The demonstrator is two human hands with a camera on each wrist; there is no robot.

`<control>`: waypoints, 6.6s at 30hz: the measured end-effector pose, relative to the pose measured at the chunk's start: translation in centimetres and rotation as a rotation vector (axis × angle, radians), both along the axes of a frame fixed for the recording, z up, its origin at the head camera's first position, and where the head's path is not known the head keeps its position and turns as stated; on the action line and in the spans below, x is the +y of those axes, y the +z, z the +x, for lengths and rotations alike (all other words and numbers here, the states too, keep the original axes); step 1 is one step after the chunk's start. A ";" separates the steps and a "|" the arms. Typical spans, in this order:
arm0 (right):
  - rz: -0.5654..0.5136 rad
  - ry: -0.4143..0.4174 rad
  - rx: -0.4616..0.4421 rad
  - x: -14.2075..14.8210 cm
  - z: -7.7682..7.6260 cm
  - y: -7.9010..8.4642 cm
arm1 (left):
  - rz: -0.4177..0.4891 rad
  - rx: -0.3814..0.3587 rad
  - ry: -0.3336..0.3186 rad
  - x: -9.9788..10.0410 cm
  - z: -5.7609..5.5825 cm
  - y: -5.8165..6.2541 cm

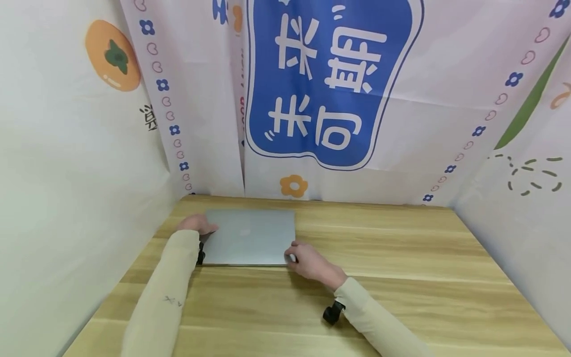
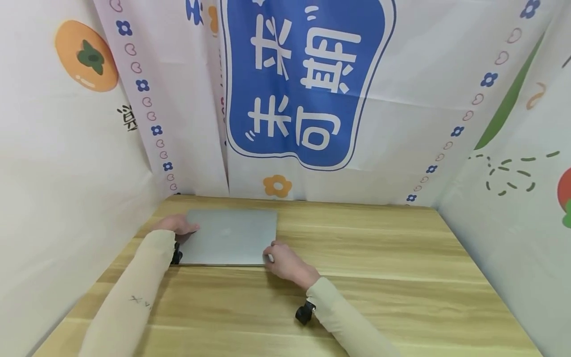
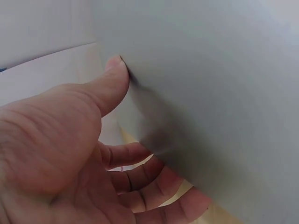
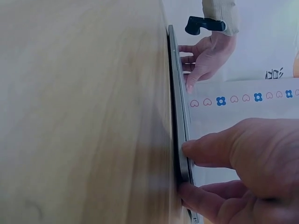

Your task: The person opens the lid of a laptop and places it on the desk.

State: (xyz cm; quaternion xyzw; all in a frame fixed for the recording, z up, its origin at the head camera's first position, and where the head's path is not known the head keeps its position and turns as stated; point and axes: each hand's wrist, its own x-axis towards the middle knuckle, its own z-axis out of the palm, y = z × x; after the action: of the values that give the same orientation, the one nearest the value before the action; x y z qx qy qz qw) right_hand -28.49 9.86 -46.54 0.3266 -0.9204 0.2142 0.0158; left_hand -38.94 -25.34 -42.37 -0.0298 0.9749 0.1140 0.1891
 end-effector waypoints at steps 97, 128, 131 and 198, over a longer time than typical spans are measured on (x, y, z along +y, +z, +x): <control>0.060 -0.032 -0.030 7.8 3.7 0.2 | 0.050 -0.013 -0.031 6.9 1.6 -0.6; 0.068 -0.004 0.039 9.4 5.0 0.3 | 0.030 0.011 -0.040 9.0 2.4 -0.3; 0.070 -0.005 0.034 9.7 5.0 0.3 | 0.023 0.011 -0.046 9.2 2.5 -0.3; 0.089 -0.049 0.064 13.7 6.7 0.8 | 0.030 0.030 -0.088 14.3 3.1 -1.1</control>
State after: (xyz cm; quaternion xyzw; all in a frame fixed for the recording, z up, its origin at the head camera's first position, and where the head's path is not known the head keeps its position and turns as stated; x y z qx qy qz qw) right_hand -21.79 23.59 -45.75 0.3112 -0.9358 0.1618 0.0358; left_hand -35.87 -11.06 -43.48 0.0179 0.9762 0.1204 0.1797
